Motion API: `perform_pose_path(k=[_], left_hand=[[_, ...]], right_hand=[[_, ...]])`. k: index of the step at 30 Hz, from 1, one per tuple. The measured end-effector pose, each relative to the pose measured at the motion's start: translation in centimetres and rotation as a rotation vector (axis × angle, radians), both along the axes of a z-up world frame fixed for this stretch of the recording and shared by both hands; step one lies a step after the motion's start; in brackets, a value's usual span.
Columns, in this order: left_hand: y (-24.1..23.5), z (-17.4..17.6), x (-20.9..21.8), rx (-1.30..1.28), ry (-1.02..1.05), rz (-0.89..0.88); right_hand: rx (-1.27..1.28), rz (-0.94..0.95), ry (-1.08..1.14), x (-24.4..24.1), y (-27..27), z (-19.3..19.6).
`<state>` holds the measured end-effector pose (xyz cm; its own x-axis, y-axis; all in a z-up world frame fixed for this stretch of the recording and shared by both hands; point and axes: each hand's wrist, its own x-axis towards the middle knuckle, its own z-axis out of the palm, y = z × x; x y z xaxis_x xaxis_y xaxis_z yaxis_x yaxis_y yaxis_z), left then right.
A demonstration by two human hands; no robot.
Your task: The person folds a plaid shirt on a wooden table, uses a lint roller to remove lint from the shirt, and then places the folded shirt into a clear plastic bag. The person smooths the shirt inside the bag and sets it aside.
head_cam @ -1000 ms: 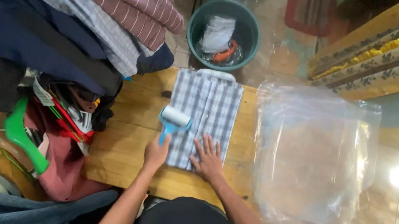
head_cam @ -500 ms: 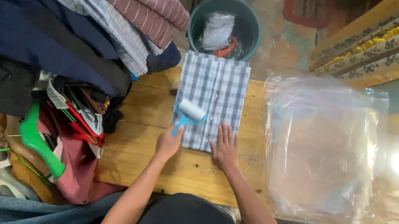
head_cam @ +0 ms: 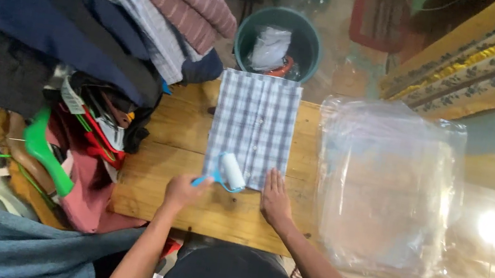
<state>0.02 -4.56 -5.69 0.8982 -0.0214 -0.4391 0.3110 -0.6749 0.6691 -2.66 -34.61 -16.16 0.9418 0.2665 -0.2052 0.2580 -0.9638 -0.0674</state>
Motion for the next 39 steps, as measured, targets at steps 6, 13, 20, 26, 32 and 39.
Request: perform_pose_path(k=[6,13,20,26,32,39], left_hand=[[-1.0,5.3,1.0,0.271,0.131,-0.116],[3.0,2.4,-2.2,0.313,0.018,0.012],[-7.4,-0.2,1.0,0.116,-0.113,-0.283],[-10.3,-0.7,2.8,0.140,-0.088,-0.407],[-10.9,-2.0,1.1,-0.013,0.033,-0.097],[-16.3,-4.4,-1.4,-0.274,0.032,0.112]], right_hand=[[-0.135,0.034,-0.015,-2.0,-0.9,-0.1],[-0.138,0.036,0.066,-1.4,-1.1,1.2],[-0.043,-0.010,-0.009,-3.3,-2.4,0.2],[-0.035,-0.049,0.098,-4.4,-3.5,2.8],[-0.017,-0.066,0.290,-2.4,-2.6,4.0],[0.037,-0.248,0.182,0.4,-1.9,0.2]])
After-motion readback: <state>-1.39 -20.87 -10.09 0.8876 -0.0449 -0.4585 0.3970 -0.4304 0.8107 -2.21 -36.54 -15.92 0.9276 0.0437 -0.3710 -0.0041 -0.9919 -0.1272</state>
